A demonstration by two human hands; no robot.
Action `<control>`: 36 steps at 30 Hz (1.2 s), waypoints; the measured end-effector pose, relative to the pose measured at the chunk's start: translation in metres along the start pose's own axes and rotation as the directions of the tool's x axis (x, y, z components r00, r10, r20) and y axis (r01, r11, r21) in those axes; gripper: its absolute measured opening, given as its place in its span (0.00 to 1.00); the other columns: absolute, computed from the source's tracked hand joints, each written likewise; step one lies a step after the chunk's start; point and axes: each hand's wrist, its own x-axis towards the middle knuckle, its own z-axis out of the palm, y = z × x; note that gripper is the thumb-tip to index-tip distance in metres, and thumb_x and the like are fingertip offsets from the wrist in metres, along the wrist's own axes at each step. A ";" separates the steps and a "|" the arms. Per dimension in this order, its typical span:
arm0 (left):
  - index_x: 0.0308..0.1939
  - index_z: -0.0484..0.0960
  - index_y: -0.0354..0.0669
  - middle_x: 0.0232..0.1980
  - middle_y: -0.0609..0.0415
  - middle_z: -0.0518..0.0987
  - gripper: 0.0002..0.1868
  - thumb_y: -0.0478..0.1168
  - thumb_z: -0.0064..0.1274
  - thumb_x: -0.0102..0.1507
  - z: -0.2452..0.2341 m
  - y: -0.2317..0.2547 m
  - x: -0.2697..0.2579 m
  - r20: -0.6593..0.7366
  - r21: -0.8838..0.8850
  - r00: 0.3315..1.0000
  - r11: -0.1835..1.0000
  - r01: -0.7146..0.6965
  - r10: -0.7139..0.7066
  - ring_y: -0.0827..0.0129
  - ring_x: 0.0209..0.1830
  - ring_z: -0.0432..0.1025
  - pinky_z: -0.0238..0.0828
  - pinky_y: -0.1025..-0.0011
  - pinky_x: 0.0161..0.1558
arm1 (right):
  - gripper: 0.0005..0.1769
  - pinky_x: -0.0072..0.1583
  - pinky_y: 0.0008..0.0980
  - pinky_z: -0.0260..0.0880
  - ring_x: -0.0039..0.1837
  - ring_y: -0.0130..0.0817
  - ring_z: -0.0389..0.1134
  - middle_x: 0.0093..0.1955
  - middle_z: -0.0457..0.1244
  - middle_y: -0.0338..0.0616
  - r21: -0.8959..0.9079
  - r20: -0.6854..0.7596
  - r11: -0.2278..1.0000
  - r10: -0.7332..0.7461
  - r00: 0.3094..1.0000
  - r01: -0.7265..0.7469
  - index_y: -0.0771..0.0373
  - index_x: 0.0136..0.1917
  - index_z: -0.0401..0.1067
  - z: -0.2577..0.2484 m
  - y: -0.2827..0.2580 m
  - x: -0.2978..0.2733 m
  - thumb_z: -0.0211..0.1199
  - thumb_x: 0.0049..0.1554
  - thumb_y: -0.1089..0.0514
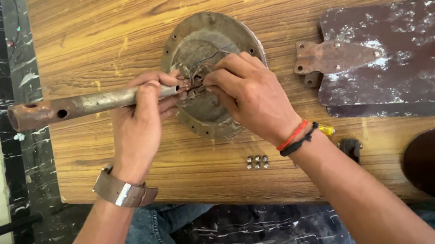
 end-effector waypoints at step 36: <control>0.45 0.81 0.36 0.53 0.47 0.85 0.15 0.40 0.38 0.71 0.002 -0.006 0.001 0.008 0.083 0.995 0.991 -0.104 0.104 0.67 0.51 0.81 0.84 0.69 0.50 | 0.08 0.56 0.40 0.61 0.53 0.41 0.62 0.49 0.64 0.38 -0.164 0.104 0.981 -0.086 0.991 0.102 0.59 0.47 0.75 0.004 -0.003 0.004 0.68 0.52 0.63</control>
